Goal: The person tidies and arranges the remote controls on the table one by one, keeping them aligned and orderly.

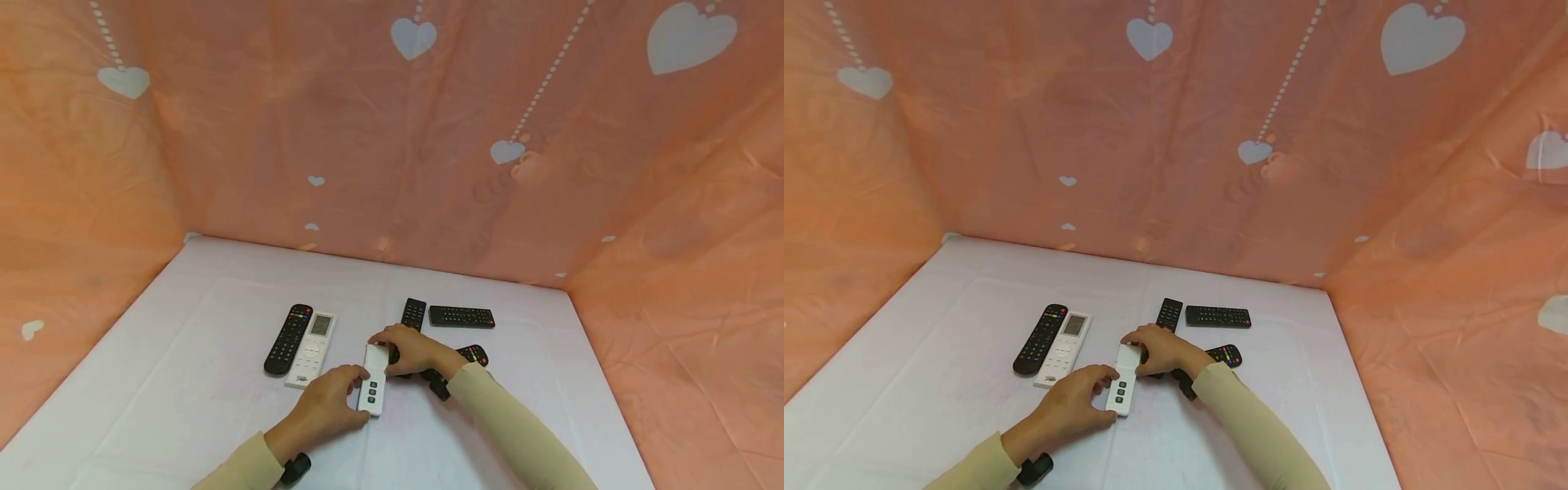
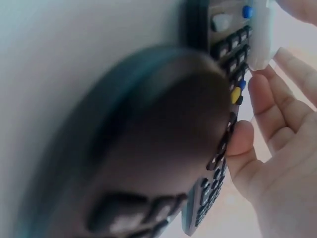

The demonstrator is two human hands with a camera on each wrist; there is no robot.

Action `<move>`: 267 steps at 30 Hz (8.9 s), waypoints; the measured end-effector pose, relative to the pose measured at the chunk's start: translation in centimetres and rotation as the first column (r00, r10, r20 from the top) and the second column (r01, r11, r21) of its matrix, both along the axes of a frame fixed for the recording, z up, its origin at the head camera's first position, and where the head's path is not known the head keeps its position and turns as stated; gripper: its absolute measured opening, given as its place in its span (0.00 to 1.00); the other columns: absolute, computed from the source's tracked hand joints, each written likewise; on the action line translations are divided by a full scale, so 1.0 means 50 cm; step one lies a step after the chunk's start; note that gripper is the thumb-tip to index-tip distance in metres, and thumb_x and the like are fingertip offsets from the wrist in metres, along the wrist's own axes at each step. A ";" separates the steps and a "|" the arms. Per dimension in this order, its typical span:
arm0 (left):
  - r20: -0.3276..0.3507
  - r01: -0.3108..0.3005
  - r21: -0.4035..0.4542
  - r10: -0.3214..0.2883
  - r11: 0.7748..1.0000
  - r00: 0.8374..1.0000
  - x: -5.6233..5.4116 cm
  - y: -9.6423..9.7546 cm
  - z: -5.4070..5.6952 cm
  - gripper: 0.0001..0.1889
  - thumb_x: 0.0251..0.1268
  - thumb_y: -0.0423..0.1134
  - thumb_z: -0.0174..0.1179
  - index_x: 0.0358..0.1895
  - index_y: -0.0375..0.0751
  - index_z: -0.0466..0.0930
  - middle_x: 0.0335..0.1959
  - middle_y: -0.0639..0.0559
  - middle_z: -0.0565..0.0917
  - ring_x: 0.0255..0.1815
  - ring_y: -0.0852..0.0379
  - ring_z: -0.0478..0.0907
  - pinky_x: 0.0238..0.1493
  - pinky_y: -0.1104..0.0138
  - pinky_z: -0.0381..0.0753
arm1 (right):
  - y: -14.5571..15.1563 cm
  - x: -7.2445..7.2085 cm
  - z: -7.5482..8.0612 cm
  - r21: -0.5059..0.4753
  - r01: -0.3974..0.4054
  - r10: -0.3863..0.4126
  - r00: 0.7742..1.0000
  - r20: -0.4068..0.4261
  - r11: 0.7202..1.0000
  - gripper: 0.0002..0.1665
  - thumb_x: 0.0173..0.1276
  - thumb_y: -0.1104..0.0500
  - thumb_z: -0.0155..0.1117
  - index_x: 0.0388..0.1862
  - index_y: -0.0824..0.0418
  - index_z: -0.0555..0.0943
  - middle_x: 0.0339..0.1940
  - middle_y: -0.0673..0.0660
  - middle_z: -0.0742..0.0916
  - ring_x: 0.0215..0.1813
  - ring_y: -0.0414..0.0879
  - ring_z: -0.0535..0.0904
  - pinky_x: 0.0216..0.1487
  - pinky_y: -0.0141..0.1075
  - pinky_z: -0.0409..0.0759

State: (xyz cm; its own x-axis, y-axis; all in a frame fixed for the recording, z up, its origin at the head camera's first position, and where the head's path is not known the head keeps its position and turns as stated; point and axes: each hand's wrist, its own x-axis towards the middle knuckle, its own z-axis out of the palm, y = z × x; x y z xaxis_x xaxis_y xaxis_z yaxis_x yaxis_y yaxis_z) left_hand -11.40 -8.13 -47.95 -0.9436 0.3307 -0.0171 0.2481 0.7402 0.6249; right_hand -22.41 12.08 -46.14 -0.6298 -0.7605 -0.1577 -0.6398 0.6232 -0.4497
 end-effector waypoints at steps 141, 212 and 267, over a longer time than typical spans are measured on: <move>-0.244 -0.200 0.311 0.281 0.929 0.928 -0.043 -0.104 0.046 0.20 0.55 0.30 0.67 0.54 0.33 0.80 0.36 0.45 0.86 0.35 0.56 0.82 0.32 0.72 0.80 | 0.017 0.084 0.045 -0.460 0.208 -0.126 0.971 0.203 0.863 0.30 0.52 0.69 0.73 0.56 0.69 0.76 0.46 0.64 0.82 0.39 0.44 0.81 0.41 0.30 0.84; -0.158 0.111 -0.012 -0.111 0.994 0.981 -0.187 -0.109 0.118 0.18 0.64 0.35 0.62 0.57 0.43 0.79 0.51 0.46 0.83 0.46 0.50 0.81 0.46 0.58 0.82 | -0.026 0.122 0.033 -0.476 0.097 -0.183 0.973 -0.139 0.874 0.21 0.51 0.62 0.76 0.47 0.58 0.83 0.42 0.54 0.81 0.41 0.44 0.80 0.38 0.30 0.83; 0.158 0.217 -0.144 -0.194 0.965 0.968 -0.290 -0.135 0.043 0.23 0.55 0.38 0.69 0.56 0.56 0.80 0.50 0.50 0.82 0.57 0.47 0.75 0.56 0.48 0.74 | -0.154 0.101 -0.028 0.011 0.254 -0.233 0.902 -0.363 0.967 0.31 0.47 0.39 0.76 0.46 0.51 0.79 0.31 0.45 0.85 0.29 0.36 0.75 0.26 0.29 0.71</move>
State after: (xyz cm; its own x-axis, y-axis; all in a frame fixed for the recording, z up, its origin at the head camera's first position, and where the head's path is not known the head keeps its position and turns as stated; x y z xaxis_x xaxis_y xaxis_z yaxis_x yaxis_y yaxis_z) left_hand -25.91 -14.90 -45.80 -0.8398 0.4993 -0.2131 0.3232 0.7753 0.5426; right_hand -17.36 4.37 -47.55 -0.8167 -0.5724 0.0733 -0.5754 0.7979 -0.1799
